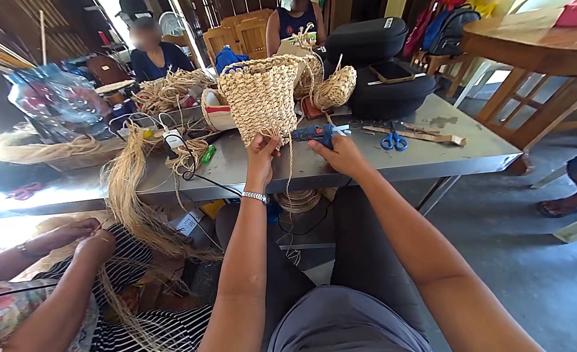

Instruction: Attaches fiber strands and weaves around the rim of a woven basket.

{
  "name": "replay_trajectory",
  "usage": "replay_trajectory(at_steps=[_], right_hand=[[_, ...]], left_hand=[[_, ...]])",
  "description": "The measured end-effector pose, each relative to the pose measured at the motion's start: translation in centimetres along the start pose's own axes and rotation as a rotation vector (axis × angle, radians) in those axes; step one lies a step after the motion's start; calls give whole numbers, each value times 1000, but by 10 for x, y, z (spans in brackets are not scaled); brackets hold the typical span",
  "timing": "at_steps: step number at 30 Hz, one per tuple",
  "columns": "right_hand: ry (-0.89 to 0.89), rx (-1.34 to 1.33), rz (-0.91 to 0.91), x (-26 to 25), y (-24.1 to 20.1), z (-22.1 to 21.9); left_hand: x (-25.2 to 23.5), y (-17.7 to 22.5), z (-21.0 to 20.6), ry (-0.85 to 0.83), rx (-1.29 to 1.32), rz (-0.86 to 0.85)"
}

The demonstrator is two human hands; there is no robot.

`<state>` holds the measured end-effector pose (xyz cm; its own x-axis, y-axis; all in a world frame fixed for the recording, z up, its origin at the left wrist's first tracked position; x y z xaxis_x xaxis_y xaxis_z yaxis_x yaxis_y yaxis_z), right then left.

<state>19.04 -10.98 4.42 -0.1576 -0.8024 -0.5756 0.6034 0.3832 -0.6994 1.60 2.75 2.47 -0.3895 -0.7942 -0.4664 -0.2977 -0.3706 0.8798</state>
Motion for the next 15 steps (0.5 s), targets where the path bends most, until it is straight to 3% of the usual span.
replay_trajectory(at_steps=[3, 9, 15], right_hand=[[61, 74, -4, -1, 4, 3], [-81, 479, -315, -3, -4, 8], [-75, 629, -286, -7, -2, -3]], left_hand=[[1, 1, 0, 33, -6, -5], [1, 1, 0, 35, -44, -17], [2, 1, 0, 22, -42, -17]])
Point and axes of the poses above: each hand's wrist, its own x-axis away from the middle knuckle, its own z-axis out of the back of the hand, y = z × x, the point moved 3 cm from there along -x, towards the middle knuckle, and after that the axes turned 12 degrees about -x, right-handed, at the moved point
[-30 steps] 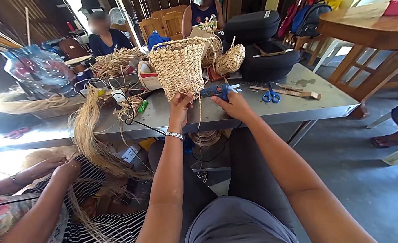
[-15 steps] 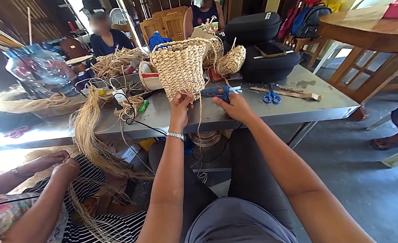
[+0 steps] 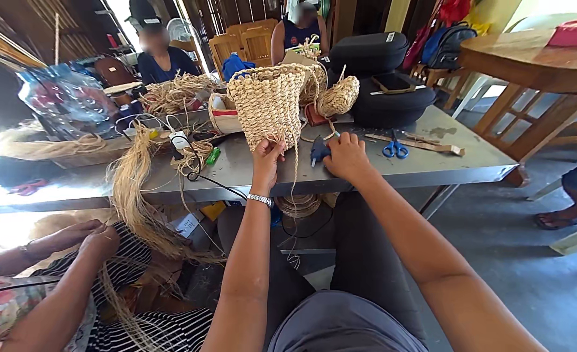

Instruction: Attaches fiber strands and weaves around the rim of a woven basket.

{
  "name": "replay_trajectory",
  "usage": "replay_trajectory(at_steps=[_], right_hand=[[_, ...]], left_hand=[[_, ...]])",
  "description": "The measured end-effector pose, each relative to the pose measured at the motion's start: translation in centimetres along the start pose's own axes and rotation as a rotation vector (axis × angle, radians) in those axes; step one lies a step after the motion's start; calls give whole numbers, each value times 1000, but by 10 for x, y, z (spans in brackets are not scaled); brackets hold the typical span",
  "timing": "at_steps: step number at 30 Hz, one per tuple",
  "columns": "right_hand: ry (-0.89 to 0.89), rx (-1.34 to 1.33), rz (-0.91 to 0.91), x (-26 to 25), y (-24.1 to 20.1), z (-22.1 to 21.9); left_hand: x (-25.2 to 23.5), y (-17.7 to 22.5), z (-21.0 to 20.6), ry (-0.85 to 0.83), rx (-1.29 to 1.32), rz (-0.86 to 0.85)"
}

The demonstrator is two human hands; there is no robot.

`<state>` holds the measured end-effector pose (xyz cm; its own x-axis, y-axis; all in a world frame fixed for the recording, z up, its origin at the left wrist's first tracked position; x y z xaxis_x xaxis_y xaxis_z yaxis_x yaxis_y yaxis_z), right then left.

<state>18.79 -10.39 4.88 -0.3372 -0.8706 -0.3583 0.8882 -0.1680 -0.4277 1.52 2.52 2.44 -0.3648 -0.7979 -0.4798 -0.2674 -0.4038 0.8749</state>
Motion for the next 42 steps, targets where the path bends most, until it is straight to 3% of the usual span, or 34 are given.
replay_trajectory(at_steps=[5, 8, 12, 19, 33, 42], right_hand=[[364, -400, 285, 16, -24, 0], [354, -676, 289, 34, -44, -9], [359, -798, 259, 39, -52, -24], [364, -821, 167, 13, -54, -34], [389, -767, 218, -4, -61, -51], [395, -713, 279, -2, -59, -59]], left_hand=[[-2, 0, 0, -19, -14, 0], [0, -1, 0, -19, -8, 3], [0, 1, -1, -34, -44, -6], [-1, -1, -1, -41, -61, 1], [-2, -1, 0, -3, -74, -8], [22, 11, 0, -8, -212, -35]])
Point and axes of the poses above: each hand's wrist, its own x-axis away from the middle knuckle, its own z-axis out of the back of the hand, y = z × x, the point moved 3 cm from there along -x, towards the middle knuckle, and after that the axes turned 12 degrees about -x, right-handed, at the moved point
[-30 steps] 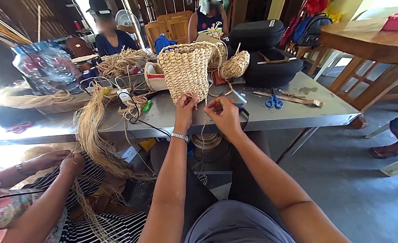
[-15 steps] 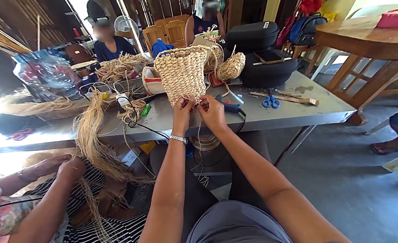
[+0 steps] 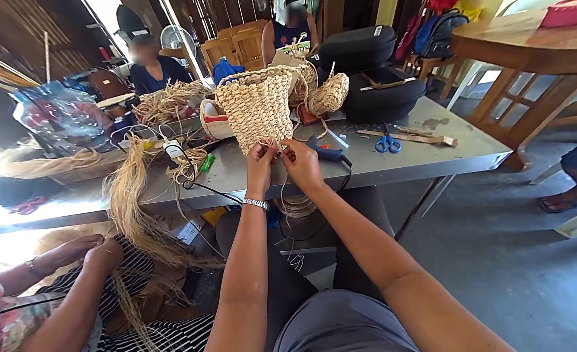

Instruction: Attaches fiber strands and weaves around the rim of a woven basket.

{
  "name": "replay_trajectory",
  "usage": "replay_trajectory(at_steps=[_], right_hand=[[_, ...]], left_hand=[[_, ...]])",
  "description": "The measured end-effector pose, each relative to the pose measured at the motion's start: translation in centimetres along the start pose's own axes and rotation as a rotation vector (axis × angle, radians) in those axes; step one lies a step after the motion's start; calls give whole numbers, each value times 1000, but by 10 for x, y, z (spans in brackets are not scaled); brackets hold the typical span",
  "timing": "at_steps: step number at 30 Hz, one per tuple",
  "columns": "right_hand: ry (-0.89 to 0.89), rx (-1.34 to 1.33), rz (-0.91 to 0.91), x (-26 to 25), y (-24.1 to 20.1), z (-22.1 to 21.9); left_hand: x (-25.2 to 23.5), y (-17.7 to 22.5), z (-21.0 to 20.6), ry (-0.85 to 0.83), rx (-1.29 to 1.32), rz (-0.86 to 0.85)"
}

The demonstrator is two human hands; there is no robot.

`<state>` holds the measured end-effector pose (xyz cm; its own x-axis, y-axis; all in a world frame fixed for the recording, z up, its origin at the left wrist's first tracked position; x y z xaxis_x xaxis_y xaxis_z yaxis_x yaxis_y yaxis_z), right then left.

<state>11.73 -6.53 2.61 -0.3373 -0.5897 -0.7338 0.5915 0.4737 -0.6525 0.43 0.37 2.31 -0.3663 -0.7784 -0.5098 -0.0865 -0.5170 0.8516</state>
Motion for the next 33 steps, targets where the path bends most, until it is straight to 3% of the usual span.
replay_trajectory(at_steps=[10, 33], right_hand=[[19, 41, 28, 1, -1, -1], [14, 44, 13, 2, -1, 1]], left_hand=[[-23, -11, -3, 7, 49, 17], [-16, -9, -2, 20, -6, 1]])
Point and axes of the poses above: each hand's wrist, its own x-axis away from the middle knuckle, its own z-axis out of the back of the hand, y = z × x, the point moved 3 cm from there along -x, towards the middle knuckle, and after that the axes turned 12 degrees about -x, right-handed, at the moved point
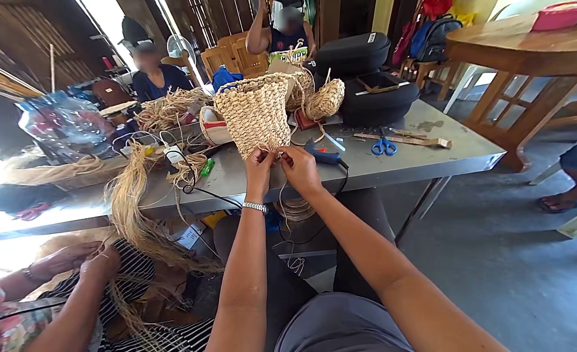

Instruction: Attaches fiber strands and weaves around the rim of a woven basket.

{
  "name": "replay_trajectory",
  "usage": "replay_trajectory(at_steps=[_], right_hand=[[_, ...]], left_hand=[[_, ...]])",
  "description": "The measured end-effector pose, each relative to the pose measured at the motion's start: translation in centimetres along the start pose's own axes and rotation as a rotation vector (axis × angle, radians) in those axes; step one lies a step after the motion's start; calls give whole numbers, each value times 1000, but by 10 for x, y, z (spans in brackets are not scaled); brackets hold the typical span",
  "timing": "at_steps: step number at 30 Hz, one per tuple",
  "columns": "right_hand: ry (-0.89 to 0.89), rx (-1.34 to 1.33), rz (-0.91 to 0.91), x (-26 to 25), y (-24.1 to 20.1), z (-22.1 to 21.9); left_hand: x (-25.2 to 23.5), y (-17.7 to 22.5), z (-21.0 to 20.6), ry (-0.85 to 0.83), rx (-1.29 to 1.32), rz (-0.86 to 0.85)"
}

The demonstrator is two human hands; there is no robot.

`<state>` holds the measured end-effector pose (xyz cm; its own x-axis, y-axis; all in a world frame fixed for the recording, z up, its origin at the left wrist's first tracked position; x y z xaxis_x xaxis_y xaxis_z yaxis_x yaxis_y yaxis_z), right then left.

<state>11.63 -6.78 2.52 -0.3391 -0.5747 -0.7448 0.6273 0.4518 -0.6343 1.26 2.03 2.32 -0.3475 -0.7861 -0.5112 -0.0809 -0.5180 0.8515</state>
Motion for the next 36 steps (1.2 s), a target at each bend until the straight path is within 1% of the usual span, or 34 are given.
replay_trajectory(at_steps=[2, 4, 10, 15, 30, 32, 36], right_hand=[[0, 1, -10, 0, 0, 0], [4, 1, -9, 0, -1, 0], [17, 9, 11, 1, -1, 1], [20, 3, 16, 1, -1, 1], [-12, -29, 17, 0, 1, 2], [-10, -46, 28, 0, 1, 2], [14, -56, 84, 0, -1, 3]], left_hand=[[9, 4, 1, -4, -58, 2], [10, 5, 1, -2, -63, 1], [-5, -2, -1, -3, -7, 1], [12, 5, 2, -17, -86, -1], [16, 9, 3, -39, -84, 1], [14, 8, 3, -44, -72, 5], [-6, -2, -1, -31, 27, 24]])
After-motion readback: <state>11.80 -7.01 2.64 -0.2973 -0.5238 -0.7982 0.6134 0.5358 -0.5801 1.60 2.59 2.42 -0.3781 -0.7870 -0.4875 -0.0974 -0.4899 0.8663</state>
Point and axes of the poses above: each hand's wrist, its own x-axis away from the middle knuckle, its own z-axis out of the back of the hand, y = z × x, the point moved 3 cm from there along -x, towards the middle knuckle, and after that the axes turned 12 degrees about -x, right-handed, at the moved point
